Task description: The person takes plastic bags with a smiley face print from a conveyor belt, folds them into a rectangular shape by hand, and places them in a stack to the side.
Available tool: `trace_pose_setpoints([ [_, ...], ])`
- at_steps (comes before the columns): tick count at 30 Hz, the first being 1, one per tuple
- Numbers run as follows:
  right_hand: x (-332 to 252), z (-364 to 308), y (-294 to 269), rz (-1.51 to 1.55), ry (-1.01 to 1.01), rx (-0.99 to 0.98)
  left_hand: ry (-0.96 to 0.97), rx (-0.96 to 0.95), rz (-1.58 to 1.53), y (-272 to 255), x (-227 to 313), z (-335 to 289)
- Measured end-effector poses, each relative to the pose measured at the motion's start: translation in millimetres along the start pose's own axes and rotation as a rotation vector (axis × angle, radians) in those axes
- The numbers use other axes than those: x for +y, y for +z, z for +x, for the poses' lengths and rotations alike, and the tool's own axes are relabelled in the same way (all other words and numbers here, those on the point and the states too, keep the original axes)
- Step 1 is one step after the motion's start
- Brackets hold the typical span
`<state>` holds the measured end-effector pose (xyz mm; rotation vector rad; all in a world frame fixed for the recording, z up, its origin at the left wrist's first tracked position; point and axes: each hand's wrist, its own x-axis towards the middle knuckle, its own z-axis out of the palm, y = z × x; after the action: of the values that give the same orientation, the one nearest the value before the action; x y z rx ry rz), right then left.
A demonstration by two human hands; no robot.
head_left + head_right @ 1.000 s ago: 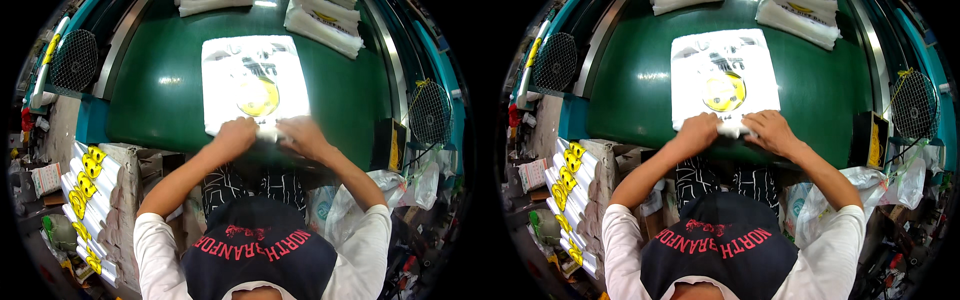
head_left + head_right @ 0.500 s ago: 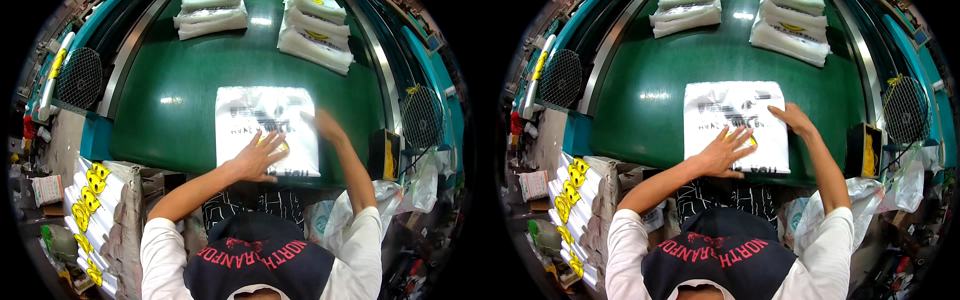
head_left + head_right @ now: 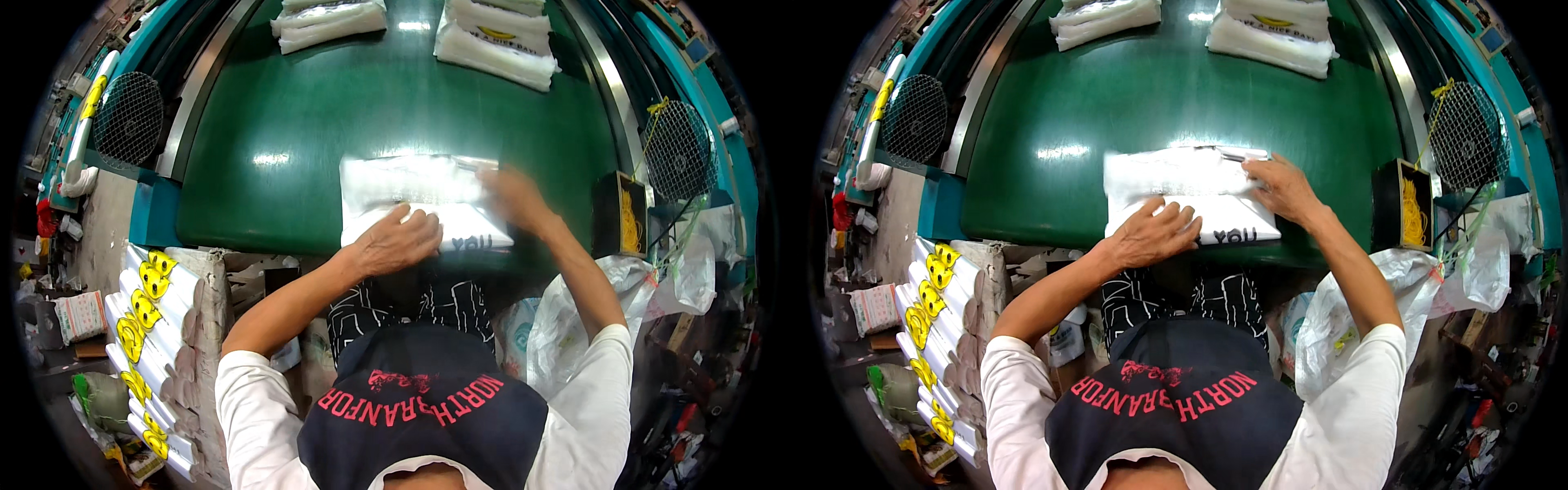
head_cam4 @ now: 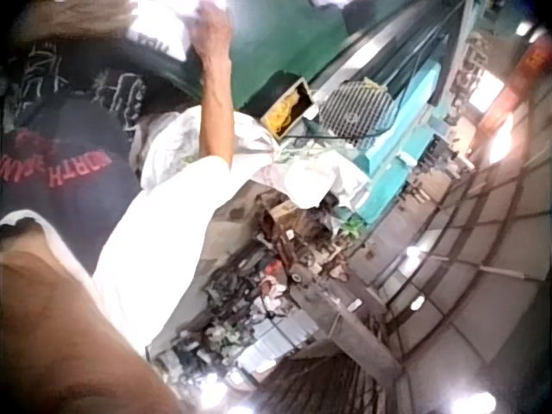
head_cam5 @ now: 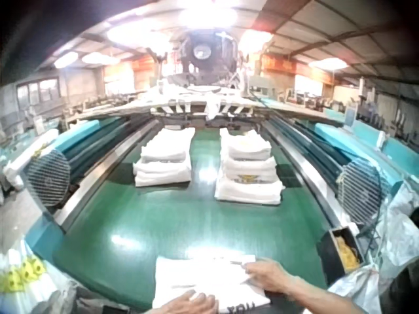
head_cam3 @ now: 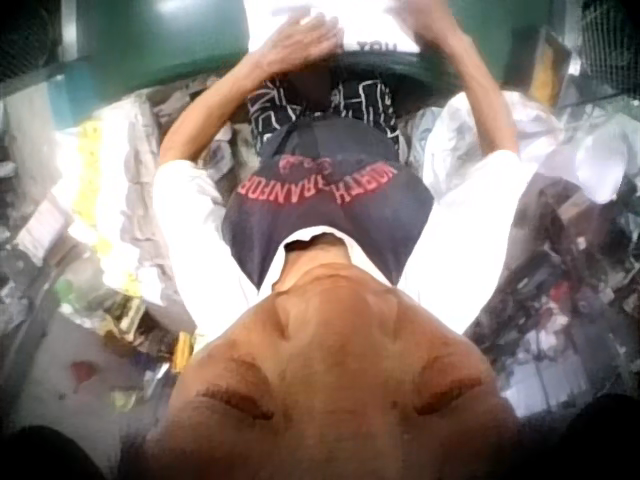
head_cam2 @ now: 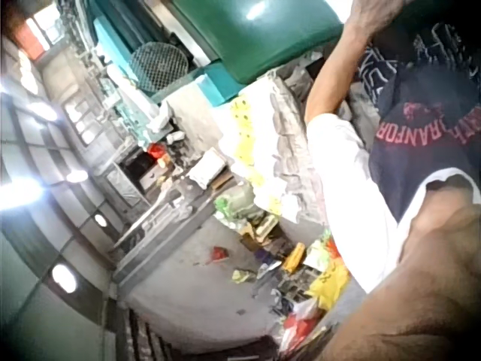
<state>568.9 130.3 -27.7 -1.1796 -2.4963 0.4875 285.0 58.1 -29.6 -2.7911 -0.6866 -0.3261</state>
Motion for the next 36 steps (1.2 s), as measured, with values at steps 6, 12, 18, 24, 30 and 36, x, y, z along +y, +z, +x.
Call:
trace_pose_setpoints([
  [6, -76, -20, 11, -0.366, -0.19, -0.287, -0.293, -0.378, -0.171, -11, 8, -18],
  [12, -39, 46, -19, -0.134, 0.237, -0.372, -0.71, -0.294, -0.343, -19, -60, -43],
  [18, -10, 68, 21, -0.054, 0.286, -0.131, -0.487, 0.018, -0.221, 4, -62, 20],
  [24, 53, -29, -91, -0.486, 0.486, 0.336, -0.608, -0.014, -0.288, 25, -82, 7],
  [30, 119, -170, -141, -0.825, 0.929, 0.191, -0.78, -0.469, -0.432, 19, -89, 29],
  [36, 86, -173, -153, -0.558, 0.923, 0.517, -1.168, -0.365, -1.333, 2, -37, 3],
])
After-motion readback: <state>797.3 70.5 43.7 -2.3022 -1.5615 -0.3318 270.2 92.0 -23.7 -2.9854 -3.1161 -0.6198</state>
